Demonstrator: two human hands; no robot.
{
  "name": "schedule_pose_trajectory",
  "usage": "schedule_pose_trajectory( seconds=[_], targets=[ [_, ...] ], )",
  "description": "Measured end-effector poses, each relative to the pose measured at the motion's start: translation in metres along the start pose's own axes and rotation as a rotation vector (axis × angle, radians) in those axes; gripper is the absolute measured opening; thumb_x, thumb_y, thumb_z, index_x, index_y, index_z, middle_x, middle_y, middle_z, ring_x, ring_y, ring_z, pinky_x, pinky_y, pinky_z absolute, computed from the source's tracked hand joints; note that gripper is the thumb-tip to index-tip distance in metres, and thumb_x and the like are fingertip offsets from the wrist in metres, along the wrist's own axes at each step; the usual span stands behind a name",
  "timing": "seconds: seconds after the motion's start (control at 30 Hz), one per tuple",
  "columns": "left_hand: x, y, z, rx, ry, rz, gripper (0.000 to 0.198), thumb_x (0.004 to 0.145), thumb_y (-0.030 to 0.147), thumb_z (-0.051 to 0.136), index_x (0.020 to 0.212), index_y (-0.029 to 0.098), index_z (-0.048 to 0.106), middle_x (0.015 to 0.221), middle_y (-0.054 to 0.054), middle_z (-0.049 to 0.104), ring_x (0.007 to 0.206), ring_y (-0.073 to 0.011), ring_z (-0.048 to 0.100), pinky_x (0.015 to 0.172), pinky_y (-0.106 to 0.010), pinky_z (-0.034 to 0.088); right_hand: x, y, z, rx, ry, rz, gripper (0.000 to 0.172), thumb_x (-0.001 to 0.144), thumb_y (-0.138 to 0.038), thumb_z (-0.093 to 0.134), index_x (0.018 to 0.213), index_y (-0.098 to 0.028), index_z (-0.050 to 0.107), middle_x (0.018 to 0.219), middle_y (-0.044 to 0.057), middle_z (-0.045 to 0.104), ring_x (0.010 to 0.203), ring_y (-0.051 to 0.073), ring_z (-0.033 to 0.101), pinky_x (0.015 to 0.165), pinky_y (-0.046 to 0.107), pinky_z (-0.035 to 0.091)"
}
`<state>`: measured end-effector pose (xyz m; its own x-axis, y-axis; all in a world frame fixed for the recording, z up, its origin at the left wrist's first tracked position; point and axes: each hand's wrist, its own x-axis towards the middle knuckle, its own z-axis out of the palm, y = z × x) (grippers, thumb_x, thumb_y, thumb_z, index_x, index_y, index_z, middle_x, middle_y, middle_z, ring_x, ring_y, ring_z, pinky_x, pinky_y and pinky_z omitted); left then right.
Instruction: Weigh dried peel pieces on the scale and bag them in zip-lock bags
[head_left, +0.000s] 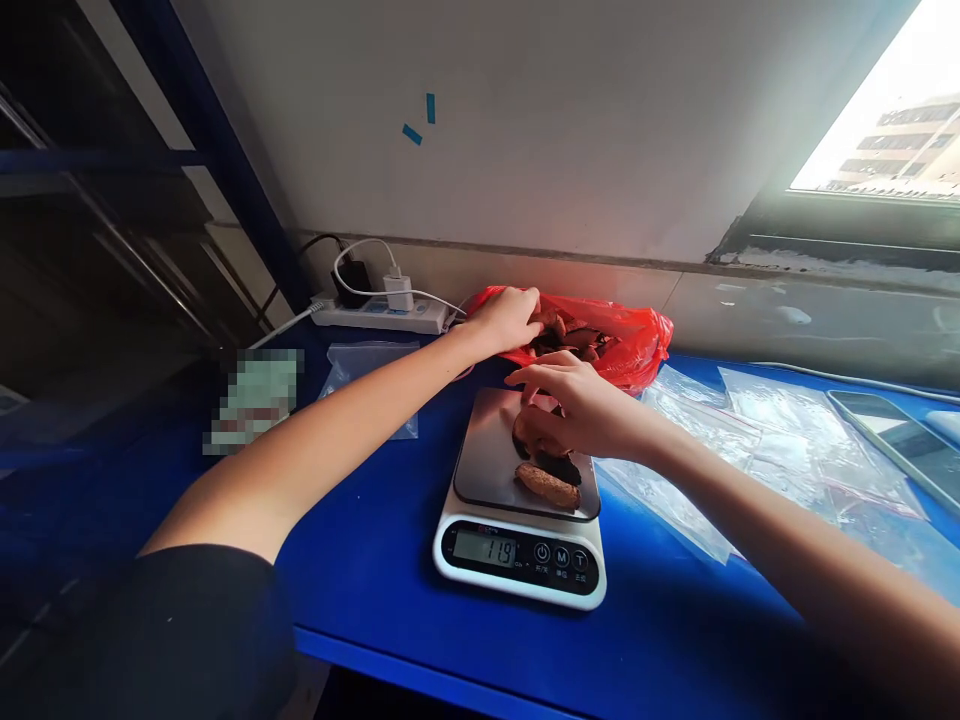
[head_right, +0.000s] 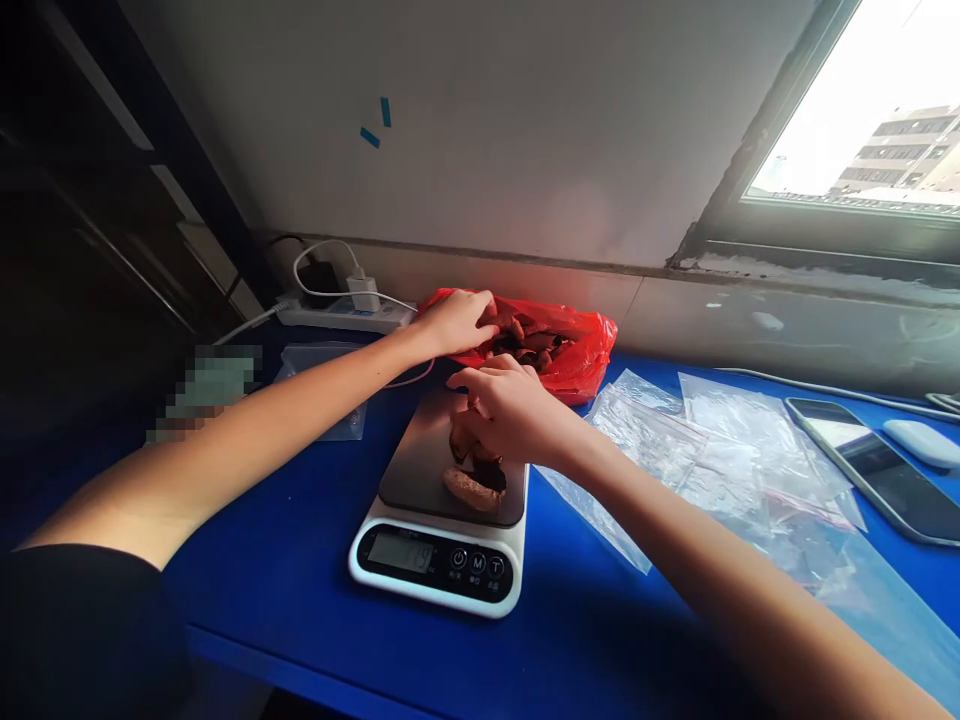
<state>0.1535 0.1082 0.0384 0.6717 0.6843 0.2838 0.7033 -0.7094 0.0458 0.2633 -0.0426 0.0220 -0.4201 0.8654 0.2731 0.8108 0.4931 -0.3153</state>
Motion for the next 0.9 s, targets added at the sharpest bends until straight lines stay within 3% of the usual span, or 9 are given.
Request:
schedule_pose_trajectory(
  seconds=[0.1,0.23,0.37,0.53,0.63,0.77,0.83,0.9],
  targets=[
    [-0.008,-0.003,-0.001,-0.052,0.003,0.003,0.023,0.086,0.031,0.062,0.103,0.014,0.061,0.100,-0.008,0.071,0.089,-0.0203,0.065,0.075,-0.028,0.046,0.001,-0.001,-0.002,0.030,0.009,-0.017,0.030,0.087,-0.017,0.055,0.114,-0.018,0.067,0.094,0.010,0.070,0.108,0.027,0.055,0.081,0.039,0.050],
    [-0.011,-0.003,-0.003,-0.133,0.020,-0.018,0.022,0.085,0.032,0.062,0.100,0.016,0.061,0.089,-0.006,0.071,0.080,-0.0193,0.065,0.071,-0.027,0.045,-0.001,0.007,-0.016,0.049,0.134,-0.029,0.025,0.090,-0.025,0.054,0.109,-0.017,0.068,0.099,0.009,0.071,0.094,0.022,0.060,0.083,0.038,0.050],
    [-0.010,-0.004,-0.006,-0.210,0.057,-0.026,0.020,0.087,0.026,0.057,0.105,0.017,0.062,0.099,-0.006,0.072,0.087,-0.0195,0.066,0.078,-0.028,0.047,-0.004,0.029,-0.025,0.013,0.249,0.049,0.024,0.088,-0.022,0.051,0.105,-0.018,0.068,0.103,0.009,0.072,0.091,0.021,0.065,0.084,0.037,0.050],
    [-0.011,-0.007,-0.003,-0.290,0.088,-0.064,0.024,0.090,0.020,0.055,0.112,0.017,0.063,0.111,-0.008,0.072,0.096,-0.0190,0.066,0.087,-0.029,0.048,0.000,0.058,-0.018,0.078,0.395,0.208,0.023,0.086,-0.025,0.050,0.100,-0.018,0.067,0.102,0.009,0.073,0.089,0.021,0.067,0.079,0.037,0.053],
    [-0.011,-0.007,-0.001,-0.337,0.108,-0.075,0.027,0.090,0.014,0.054,0.116,0.016,0.062,0.117,-0.008,0.070,0.104,-0.0179,0.065,0.092,-0.027,0.048,0.003,0.063,-0.015,0.127,0.402,0.261,0.022,0.086,-0.026,0.050,0.096,-0.018,0.068,0.100,0.009,0.074,0.088,0.021,0.068,0.079,0.037,0.054],
    [-0.008,-0.005,-0.002,-0.420,0.111,-0.079,0.028,0.092,0.011,0.051,0.117,0.013,0.063,0.119,-0.010,0.069,0.109,-0.0182,0.064,0.097,-0.029,0.048,0.001,0.057,-0.018,0.094,0.350,0.176,0.021,0.088,-0.026,0.048,0.092,-0.020,0.068,0.099,0.008,0.074,0.090,0.021,0.068,0.081,0.038,0.053],
    [-0.009,-0.002,-0.004,-0.482,0.079,-0.059,0.026,0.095,0.011,0.047,0.116,0.013,0.063,0.116,-0.009,0.071,0.105,-0.0157,0.066,0.093,-0.027,0.051,0.000,0.053,-0.017,0.096,0.374,0.182,0.021,0.087,-0.028,0.051,0.098,-0.020,0.067,0.100,0.009,0.074,0.090,0.022,0.068,0.081,0.039,0.053],
    [-0.012,0.004,-0.006,-0.634,-0.003,-0.024,0.027,0.098,0.011,0.043,0.116,0.014,0.062,0.115,-0.008,0.072,0.099,-0.0133,0.069,0.086,-0.026,0.055,0.000,0.052,-0.014,0.141,0.427,0.255,0.033,0.084,-0.032,0.057,0.114,-0.017,0.061,0.097,0.010,0.073,0.087,0.023,0.068,0.079,0.039,0.053]
  ],
)
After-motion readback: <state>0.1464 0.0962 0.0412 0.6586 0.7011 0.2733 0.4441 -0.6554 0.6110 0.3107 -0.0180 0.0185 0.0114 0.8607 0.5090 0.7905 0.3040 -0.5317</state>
